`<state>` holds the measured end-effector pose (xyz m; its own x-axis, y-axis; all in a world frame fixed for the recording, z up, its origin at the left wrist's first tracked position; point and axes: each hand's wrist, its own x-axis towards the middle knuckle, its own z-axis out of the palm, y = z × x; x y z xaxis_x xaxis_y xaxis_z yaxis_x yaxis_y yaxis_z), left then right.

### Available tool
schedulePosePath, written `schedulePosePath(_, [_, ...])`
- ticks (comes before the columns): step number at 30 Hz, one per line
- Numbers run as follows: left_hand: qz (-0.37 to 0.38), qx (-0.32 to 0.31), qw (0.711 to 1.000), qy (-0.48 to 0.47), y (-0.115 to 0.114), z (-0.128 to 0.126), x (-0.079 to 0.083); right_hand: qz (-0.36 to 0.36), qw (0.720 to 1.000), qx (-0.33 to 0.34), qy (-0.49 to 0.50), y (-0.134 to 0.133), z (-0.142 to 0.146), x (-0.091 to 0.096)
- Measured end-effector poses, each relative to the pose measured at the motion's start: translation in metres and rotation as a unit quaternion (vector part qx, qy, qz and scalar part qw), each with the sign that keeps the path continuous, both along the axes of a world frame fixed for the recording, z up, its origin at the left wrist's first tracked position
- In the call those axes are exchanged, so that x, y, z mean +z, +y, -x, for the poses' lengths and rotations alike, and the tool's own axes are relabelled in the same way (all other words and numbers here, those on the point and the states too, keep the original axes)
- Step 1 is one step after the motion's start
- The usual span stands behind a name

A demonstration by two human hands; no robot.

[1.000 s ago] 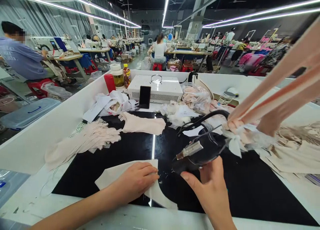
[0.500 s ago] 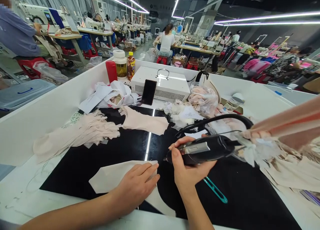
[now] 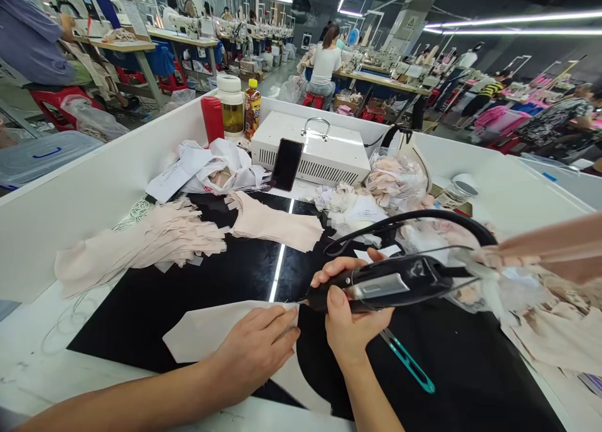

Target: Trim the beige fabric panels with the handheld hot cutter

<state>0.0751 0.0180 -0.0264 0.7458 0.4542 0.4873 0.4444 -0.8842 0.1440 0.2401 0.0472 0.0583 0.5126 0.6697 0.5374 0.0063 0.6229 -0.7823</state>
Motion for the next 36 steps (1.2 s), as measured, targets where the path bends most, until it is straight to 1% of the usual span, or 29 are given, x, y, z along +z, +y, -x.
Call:
schedulePosePath(6, [0.002,0.003,1.000,-0.005,0.0033,-0.0010,-0.0053,-0.003,1.000,0.007,0.000,-0.0019,-0.0011,-0.0018])
schedulePosePath(15, [-0.002,0.005,1.000,-0.009,0.0034,-0.0005,0.0014,-0.003,1.000,0.005,-0.011,-0.0014,-0.0014,-0.0049])
schedulePosePath(20, [-0.004,0.007,1.000,0.000,0.0009,-0.0001,0.0005,-0.009,1.000,0.009,-0.018,-0.0009,-0.0035,-0.0079])
schedulePosePath(23, [-0.008,0.012,1.000,-0.012,0.0000,0.0000,-0.0005,-0.006,1.000,0.010,-0.023,-0.0012,-0.0046,-0.0085])
schedulePosePath(36, [-0.013,0.018,1.000,-0.016,0.0017,-0.0018,0.0016,-0.014,1.000,0.005,-0.007,0.0003,-0.0022,-0.0057])
